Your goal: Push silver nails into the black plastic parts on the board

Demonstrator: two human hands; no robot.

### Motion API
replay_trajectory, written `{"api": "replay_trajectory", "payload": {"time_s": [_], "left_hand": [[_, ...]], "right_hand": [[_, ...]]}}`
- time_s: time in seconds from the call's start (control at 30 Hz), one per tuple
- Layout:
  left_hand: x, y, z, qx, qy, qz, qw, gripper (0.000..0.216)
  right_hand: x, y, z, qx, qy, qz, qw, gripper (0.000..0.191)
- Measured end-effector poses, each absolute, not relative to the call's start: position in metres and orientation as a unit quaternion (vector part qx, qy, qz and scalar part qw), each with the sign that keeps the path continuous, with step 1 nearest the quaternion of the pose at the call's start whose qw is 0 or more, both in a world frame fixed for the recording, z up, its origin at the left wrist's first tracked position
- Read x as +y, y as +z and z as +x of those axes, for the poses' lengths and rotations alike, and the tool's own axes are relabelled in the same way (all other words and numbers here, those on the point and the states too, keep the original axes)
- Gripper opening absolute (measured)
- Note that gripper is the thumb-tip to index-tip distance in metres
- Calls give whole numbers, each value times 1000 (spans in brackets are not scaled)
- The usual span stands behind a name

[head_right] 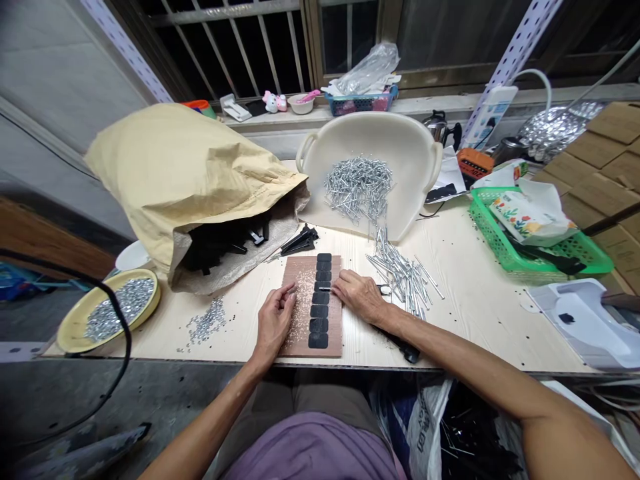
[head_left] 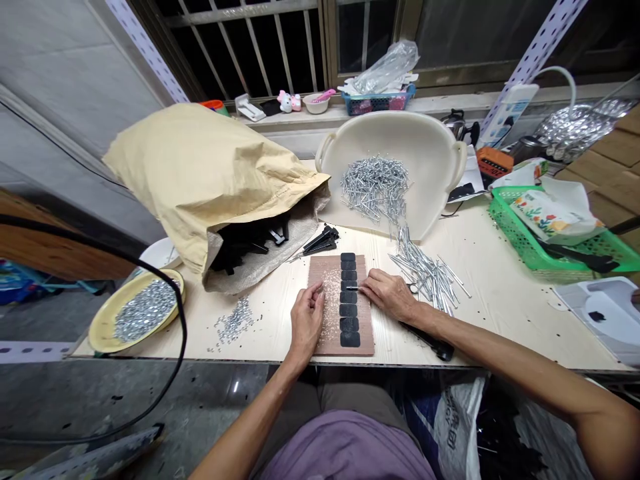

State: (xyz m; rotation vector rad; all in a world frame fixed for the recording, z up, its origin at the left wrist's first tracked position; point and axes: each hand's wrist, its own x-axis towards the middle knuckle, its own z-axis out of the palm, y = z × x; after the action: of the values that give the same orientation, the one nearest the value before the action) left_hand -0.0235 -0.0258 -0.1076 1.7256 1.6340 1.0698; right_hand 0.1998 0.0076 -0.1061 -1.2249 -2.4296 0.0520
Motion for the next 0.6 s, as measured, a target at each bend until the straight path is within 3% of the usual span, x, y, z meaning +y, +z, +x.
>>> {"api": "replay_trajectory", "payload": {"time_s": [0.37, 0.6], "left_hand": [[-28, -108, -24, 595, 420, 628, 273, 27], [-36, -106, -25, 581, 452, 606, 302, 28]], "right_hand": [[-50, -94, 209, -822, 26, -541, 176, 26], [-43, -72, 198, -837, -112, -506, 178, 22]]}}
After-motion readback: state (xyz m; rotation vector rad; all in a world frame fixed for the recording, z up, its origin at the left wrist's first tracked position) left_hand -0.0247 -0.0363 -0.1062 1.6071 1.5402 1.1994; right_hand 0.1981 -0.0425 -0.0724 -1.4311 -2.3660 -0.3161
